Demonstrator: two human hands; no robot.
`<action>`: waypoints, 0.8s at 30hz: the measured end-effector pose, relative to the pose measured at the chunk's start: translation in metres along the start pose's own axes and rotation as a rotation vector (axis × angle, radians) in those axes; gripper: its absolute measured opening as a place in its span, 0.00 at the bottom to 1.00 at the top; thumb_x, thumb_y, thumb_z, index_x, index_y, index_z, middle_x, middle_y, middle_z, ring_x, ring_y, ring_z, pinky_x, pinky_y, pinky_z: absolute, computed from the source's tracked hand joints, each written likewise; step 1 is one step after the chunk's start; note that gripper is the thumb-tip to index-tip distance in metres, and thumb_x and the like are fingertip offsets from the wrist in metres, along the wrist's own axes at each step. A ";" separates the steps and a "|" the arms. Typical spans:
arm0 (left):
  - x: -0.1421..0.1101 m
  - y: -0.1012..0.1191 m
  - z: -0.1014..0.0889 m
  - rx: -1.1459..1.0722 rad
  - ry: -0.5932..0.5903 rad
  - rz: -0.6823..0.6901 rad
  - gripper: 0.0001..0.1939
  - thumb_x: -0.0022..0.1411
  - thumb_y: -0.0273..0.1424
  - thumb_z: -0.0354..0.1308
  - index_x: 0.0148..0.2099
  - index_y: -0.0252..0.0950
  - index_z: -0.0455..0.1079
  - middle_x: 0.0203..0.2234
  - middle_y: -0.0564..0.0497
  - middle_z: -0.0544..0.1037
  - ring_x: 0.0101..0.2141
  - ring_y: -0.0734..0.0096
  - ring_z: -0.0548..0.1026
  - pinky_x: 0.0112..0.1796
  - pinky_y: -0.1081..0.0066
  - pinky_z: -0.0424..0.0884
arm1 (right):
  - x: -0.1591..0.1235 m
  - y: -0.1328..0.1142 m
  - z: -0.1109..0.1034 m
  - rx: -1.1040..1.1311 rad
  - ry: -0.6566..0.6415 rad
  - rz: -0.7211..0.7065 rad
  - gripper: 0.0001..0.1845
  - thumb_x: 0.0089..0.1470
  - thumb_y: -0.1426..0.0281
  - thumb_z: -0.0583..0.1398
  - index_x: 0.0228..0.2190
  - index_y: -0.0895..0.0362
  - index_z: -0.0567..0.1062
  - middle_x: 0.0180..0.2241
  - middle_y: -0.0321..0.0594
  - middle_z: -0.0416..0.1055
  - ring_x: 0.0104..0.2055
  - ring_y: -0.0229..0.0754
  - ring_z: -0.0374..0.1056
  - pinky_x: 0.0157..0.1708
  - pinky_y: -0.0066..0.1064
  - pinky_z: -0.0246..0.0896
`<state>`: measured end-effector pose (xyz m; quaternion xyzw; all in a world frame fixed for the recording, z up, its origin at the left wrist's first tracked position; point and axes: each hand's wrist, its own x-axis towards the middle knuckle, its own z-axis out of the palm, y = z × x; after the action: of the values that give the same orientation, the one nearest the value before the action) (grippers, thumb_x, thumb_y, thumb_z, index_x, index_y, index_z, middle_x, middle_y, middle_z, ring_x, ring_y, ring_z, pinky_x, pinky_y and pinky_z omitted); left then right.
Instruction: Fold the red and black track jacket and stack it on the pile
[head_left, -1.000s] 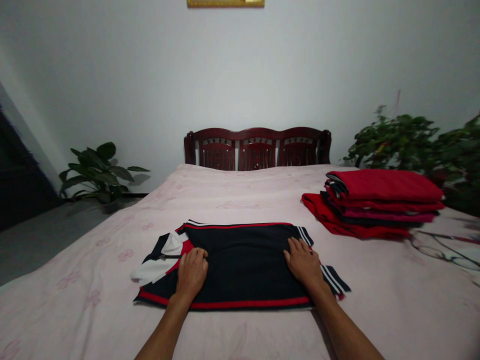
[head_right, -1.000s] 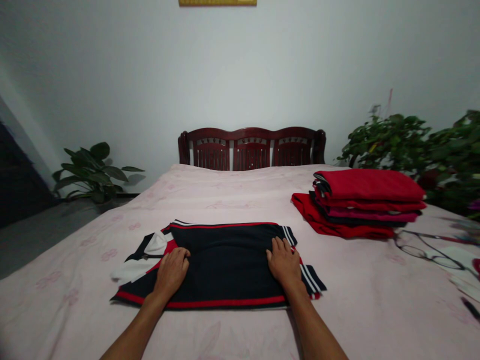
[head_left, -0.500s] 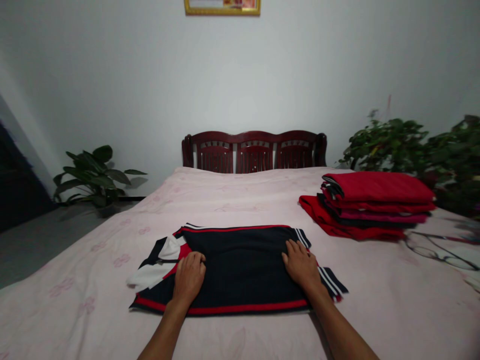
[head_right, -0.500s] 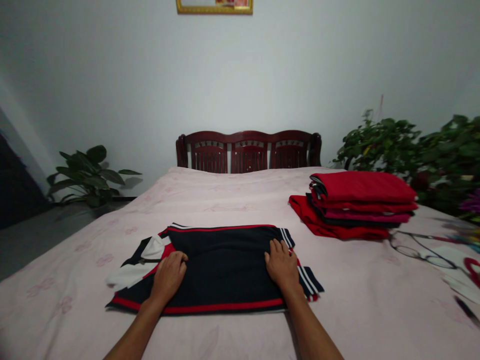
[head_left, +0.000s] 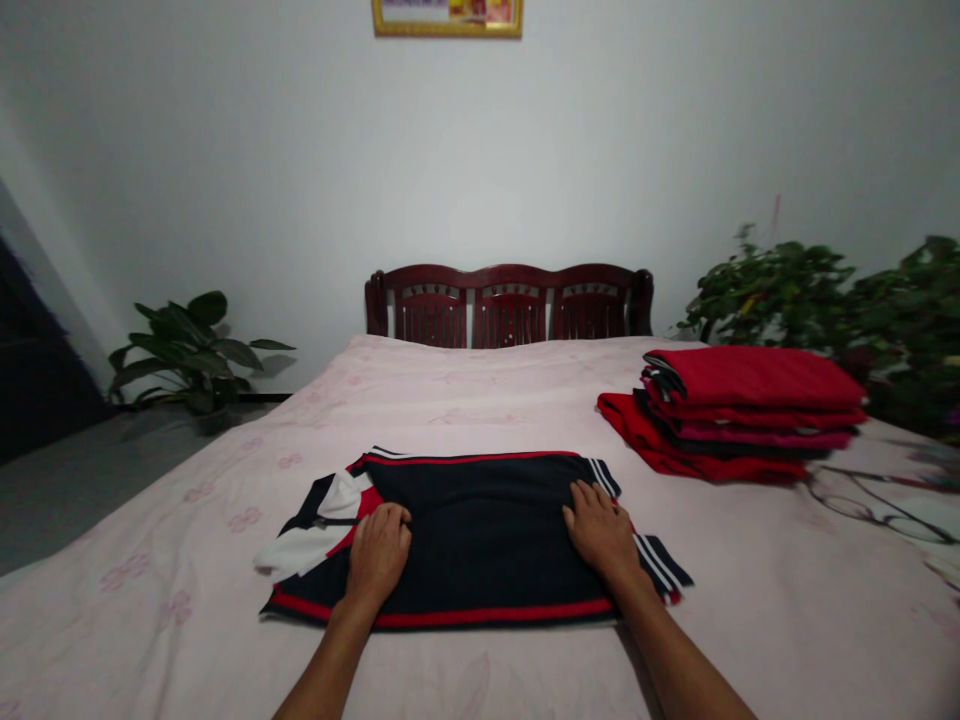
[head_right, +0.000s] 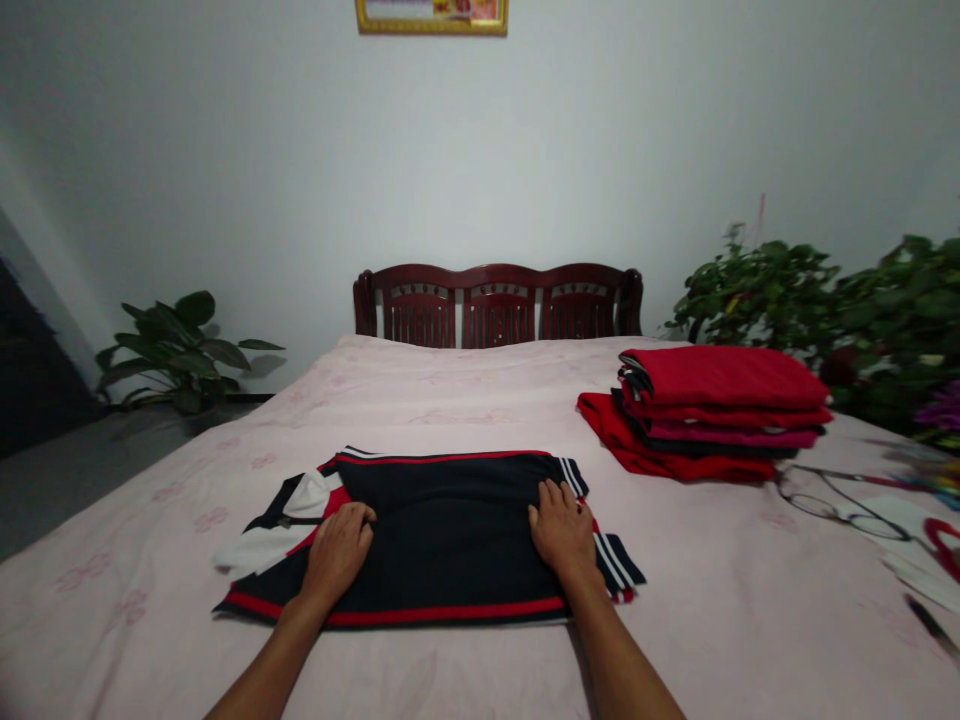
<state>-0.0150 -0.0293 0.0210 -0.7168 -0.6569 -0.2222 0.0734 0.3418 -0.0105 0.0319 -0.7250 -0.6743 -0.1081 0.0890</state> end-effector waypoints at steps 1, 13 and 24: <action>0.000 0.000 0.001 0.000 0.001 0.000 0.10 0.64 0.24 0.47 0.42 0.38 0.69 0.40 0.49 0.75 0.44 0.63 0.73 0.49 0.63 0.63 | 0.000 0.000 0.000 -0.003 0.001 0.001 0.29 0.64 0.65 0.47 0.62 0.61 0.64 0.65 0.50 0.58 0.67 0.56 0.50 0.58 0.49 0.50; 0.002 -0.002 0.003 -0.009 -0.019 -0.035 0.11 0.63 0.23 0.48 0.43 0.38 0.70 0.41 0.49 0.75 0.46 0.65 0.73 0.51 0.64 0.63 | 0.004 0.002 0.003 0.013 -0.048 0.020 0.30 0.63 0.63 0.46 0.63 0.60 0.62 0.67 0.49 0.55 0.68 0.53 0.47 0.59 0.49 0.49; 0.002 -0.001 -0.002 -0.015 -0.051 -0.049 0.12 0.63 0.23 0.48 0.44 0.38 0.70 0.42 0.48 0.75 0.47 0.65 0.72 0.52 0.63 0.64 | 0.018 0.022 -0.001 0.502 -0.126 0.093 0.26 0.61 0.62 0.52 0.57 0.56 0.70 0.64 0.44 0.60 0.68 0.50 0.49 0.66 0.49 0.40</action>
<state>-0.0162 -0.0279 0.0232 -0.7064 -0.6742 -0.2105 0.0456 0.3650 0.0047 0.0382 -0.7157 -0.6502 0.1122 0.2289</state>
